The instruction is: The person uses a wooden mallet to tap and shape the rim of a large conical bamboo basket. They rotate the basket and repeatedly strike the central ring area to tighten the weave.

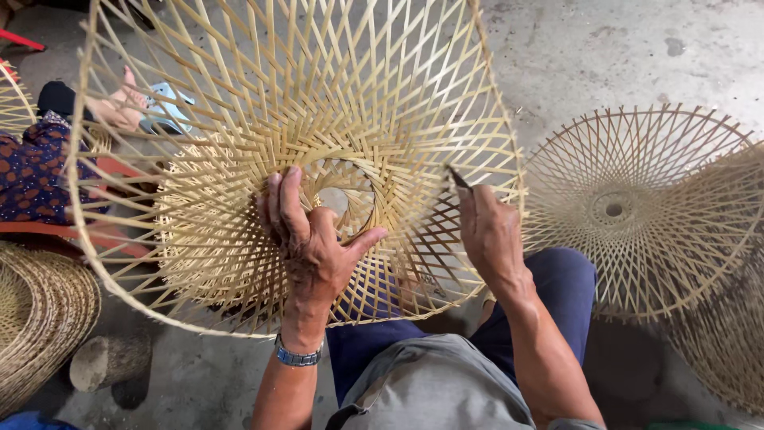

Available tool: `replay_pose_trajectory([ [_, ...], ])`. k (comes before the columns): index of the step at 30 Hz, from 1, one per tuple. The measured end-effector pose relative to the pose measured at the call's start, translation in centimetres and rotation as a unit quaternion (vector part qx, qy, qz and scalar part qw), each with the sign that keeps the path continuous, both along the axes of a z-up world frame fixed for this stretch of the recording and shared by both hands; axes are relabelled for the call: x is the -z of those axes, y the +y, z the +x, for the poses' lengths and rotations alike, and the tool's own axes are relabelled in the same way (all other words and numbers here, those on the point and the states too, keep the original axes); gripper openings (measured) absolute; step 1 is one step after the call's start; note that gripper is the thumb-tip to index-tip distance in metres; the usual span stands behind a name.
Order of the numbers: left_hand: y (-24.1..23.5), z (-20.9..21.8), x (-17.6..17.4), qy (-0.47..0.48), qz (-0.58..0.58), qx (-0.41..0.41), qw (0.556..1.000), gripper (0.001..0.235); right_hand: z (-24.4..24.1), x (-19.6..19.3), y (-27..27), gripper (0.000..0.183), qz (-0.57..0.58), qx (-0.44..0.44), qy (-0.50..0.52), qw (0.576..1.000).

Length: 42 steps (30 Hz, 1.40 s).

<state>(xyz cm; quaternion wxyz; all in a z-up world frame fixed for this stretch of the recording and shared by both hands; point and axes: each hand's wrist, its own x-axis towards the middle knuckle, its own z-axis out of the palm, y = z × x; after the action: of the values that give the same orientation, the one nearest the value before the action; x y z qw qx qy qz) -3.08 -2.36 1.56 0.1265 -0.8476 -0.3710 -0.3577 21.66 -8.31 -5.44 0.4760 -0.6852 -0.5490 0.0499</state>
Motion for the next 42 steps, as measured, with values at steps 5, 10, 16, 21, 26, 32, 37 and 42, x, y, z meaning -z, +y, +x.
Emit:
replay_pose_trajectory([
  [5, 0.1, -0.3, -0.4, 0.025, 0.029, -0.007, 0.999, 0.073, 0.4, -0.7, 0.2, 0.024, -0.011, 0.017, 0.021, 1.0],
  [10, -0.1, 0.0, -0.2, 0.026, 0.03, -0.004, 0.999, 0.072, 0.0, -0.7, 1.6, 0.023, 0.036, 0.015, -0.012, 0.999],
  [16, 0.6, 0.1, 0.3, 0.047, 0.059, -0.006, 0.997, 0.072, -2.5, -1.1, 1.6, 0.013, 0.036, -0.109, -0.056, 0.992],
  [21, 2.8, -3.9, -1.0, 0.085, 0.065, 0.058, 0.993, 0.073, 3.1, -1.3, 1.5, 0.033, 0.147, 0.085, -0.1, 0.98],
  [26, 3.8, -5.7, -1.7, 0.089, 0.016, 0.111, 0.99, 0.073, 6.5, 2.4, 1.7, 0.064, -0.09, 0.05, 0.272, 0.957],
  [32, 1.3, -2.4, 0.7, 0.067, -0.01, 0.044, 0.997, 0.072, 7.0, 7.5, 0.7, 0.058, -0.117, 0.055, 0.31, 0.942],
  [37, 1.6, -0.2, 0.5, 0.053, -0.026, 0.063, 0.996, 0.071, 7.4, 6.1, -2.1, 0.047, -0.014, 0.144, -0.169, 0.975],
  [42, 2.0, 0.9, -0.9, 0.074, -0.027, 0.064, 0.995, 0.071, 2.7, 1.4, -3.5, 0.063, -0.12, 0.056, -0.071, 0.989],
])
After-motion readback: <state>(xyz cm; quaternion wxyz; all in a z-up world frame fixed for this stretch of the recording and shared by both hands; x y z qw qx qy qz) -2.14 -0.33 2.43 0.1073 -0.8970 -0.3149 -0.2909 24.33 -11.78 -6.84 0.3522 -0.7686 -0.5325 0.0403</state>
